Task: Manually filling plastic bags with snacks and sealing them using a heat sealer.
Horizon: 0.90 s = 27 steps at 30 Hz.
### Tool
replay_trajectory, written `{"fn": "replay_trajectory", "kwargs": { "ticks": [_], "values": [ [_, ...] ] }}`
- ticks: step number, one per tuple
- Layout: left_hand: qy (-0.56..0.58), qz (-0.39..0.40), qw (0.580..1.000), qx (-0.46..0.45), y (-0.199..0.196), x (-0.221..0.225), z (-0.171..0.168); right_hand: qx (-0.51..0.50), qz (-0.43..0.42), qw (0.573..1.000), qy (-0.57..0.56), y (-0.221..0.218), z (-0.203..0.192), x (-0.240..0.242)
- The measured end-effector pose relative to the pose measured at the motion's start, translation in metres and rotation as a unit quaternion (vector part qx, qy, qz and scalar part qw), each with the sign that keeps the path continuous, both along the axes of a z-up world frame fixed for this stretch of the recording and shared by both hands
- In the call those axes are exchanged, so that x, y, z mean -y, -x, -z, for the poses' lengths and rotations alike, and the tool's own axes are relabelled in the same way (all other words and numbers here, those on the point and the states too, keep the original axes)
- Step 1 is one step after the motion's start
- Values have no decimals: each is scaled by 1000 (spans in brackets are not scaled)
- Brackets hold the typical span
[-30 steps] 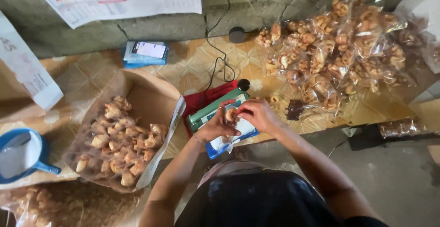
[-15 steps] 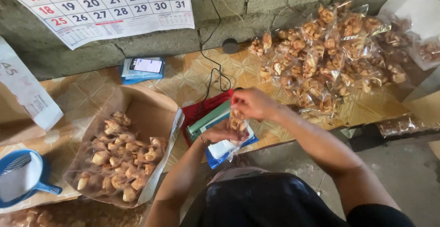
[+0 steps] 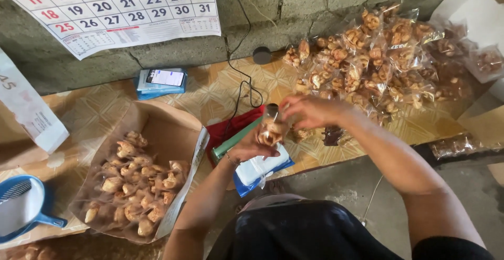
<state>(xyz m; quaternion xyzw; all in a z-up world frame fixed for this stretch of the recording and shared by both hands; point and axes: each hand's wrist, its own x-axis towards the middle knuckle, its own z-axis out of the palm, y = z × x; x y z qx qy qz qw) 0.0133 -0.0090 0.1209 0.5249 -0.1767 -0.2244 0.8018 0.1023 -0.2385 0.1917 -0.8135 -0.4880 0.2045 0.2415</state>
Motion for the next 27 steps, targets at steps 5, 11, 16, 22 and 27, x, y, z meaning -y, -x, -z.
{"fn": "replay_trajectory", "kwargs": {
  "ticks": [5, 11, 16, 22, 27],
  "values": [
    [-199, -18, 969, 145, -27, -19, 109, 75, -77, 987, -117, 13, 40, -20],
    [-433, -62, 887, 148, 6, -17, 80, 194, -27, 980, -36, 13, 202, -21],
    [-511, -151, 752, 388, 22, -33, 98, 235, -14, 970, -52, 23, 174, -18],
    [-501, -188, 703, 469, 26, -32, 123, 301, -19, 952, -58, 39, 166, -27],
    [-464, -168, 714, 497, 29, -24, 118, 330, -5, 943, -44, 26, 178, -22]
  ]
}}
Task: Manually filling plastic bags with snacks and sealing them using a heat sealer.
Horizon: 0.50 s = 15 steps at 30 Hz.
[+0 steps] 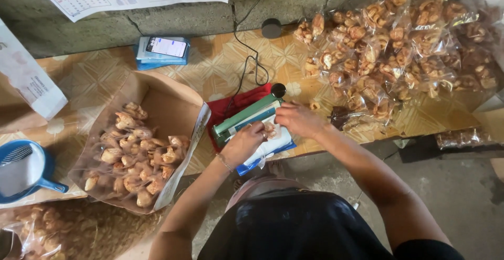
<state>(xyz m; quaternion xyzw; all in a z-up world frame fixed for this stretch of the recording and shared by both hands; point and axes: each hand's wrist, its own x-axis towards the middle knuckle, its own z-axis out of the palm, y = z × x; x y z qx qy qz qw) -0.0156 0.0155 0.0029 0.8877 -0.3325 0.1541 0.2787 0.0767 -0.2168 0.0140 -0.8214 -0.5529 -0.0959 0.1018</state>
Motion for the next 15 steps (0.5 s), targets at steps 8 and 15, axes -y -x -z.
{"fn": "replay_trajectory", "kwargs": {
  "ticks": [8, 15],
  "values": [
    [11, -36, 999, 1, 4, -7, 13, -93, -15, 995, -39, 30, -40, -5],
    [29, -40, 999, -21, 15, -2, -15, -141, 43, 985, -84, 53, -9, 12]
  ]
}}
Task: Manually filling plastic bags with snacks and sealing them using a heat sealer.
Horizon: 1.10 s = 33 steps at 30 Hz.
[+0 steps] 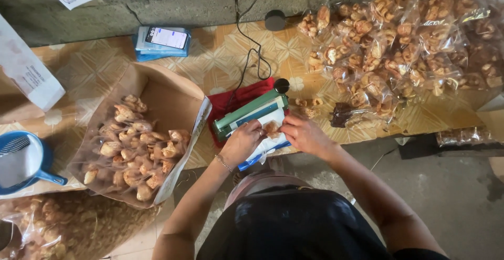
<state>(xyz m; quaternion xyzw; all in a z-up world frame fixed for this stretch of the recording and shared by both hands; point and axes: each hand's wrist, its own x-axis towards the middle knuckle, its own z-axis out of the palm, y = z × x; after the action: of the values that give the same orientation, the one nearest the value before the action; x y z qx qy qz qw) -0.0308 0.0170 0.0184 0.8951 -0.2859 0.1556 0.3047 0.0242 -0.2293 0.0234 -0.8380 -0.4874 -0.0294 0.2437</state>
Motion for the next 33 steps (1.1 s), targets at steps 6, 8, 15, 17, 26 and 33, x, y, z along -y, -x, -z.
{"fn": "replay_trajectory", "kwargs": {
  "ticks": [6, 8, 15, 17, 26, 33],
  "values": [
    [85, -14, 992, -94, 22, 0, -30, 25, 40, 998, -42, 8, -49, 8],
    [152, -105, 948, -258, 30, 2, -36, 7, 71, 996, -56, 3, -45, 22],
    [5, -159, 974, -160, -25, 19, 137, 118, 136, 983, 45, -51, 138, -17],
    [-115, -169, 979, -21, -23, 16, 130, 112, 117, 986, 38, -60, 148, -20],
    [80, -169, 909, -373, -155, -44, 147, 32, 149, 987, 58, -86, 126, -41],
    [437, -258, 635, -583, -163, -9, 126, -67, 196, 975, 81, -95, 101, -41]
  ]
}}
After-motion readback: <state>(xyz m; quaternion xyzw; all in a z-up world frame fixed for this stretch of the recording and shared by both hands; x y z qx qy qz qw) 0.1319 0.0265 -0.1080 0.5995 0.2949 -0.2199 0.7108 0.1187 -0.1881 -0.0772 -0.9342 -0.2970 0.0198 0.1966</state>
